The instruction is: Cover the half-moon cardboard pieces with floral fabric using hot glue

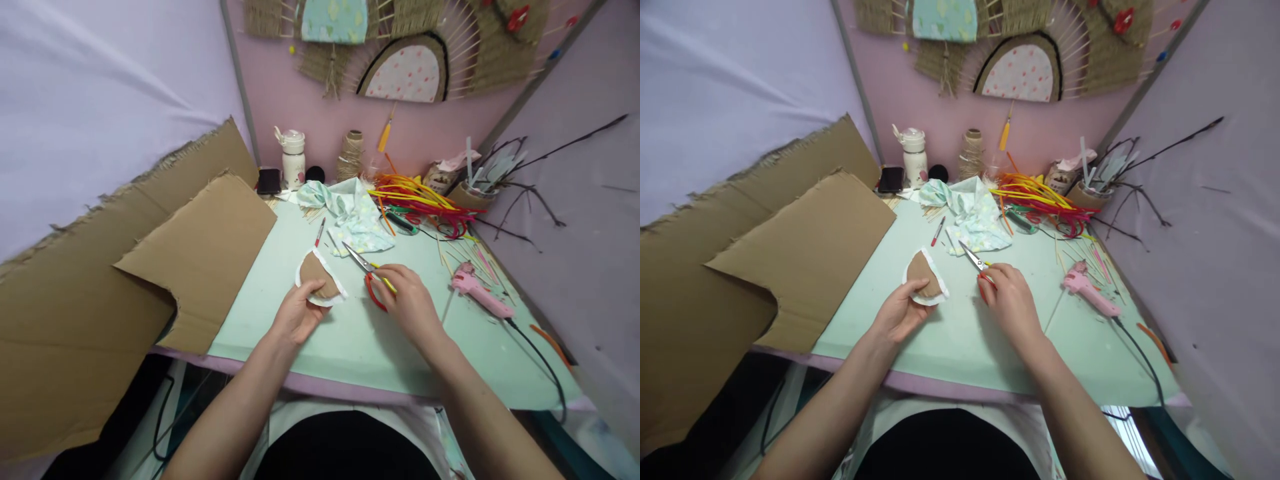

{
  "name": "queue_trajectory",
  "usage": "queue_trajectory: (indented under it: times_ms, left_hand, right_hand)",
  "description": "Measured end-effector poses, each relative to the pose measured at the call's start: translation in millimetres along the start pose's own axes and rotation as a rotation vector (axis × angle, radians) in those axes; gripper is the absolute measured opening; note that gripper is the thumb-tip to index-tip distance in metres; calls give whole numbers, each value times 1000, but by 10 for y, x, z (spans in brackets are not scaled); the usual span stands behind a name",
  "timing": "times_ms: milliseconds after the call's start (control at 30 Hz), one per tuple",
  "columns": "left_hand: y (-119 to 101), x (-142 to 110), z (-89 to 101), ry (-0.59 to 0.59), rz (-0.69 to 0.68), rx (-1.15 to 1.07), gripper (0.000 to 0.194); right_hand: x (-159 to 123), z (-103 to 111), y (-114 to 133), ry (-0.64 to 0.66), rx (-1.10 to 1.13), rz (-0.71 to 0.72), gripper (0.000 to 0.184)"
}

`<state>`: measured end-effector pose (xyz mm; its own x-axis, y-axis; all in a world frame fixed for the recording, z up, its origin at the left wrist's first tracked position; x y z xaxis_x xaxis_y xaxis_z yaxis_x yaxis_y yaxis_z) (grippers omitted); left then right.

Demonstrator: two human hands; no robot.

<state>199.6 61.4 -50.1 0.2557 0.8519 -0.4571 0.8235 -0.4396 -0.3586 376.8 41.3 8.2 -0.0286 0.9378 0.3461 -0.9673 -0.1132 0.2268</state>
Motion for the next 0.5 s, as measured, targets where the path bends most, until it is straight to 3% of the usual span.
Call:
queue_trajectory:
  times_ms: [100, 167, 500]
  left_hand:
    - [94, -45, -51, 59, 25, 17, 44]
    - [151, -80, -85, 96, 35, 32, 45]
    - [227, -158, -140, 131, 6, 63, 53]
  right_hand:
    - [-69, 215, 175, -61, 325, 58, 19]
    - [-114, 292, 259, -77, 424, 73, 17]
    - [-224, 292, 357, -166, 364, 219, 13]
Point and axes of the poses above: each hand's wrist, its own x-axis towards the middle knuckle, its own z-axis out of the back of the hand, y = z × x, the point moved 7 cm from there along x, towards the middle knuckle, and after that the axes turned 14 degrees about -x, right-handed, at the moved point
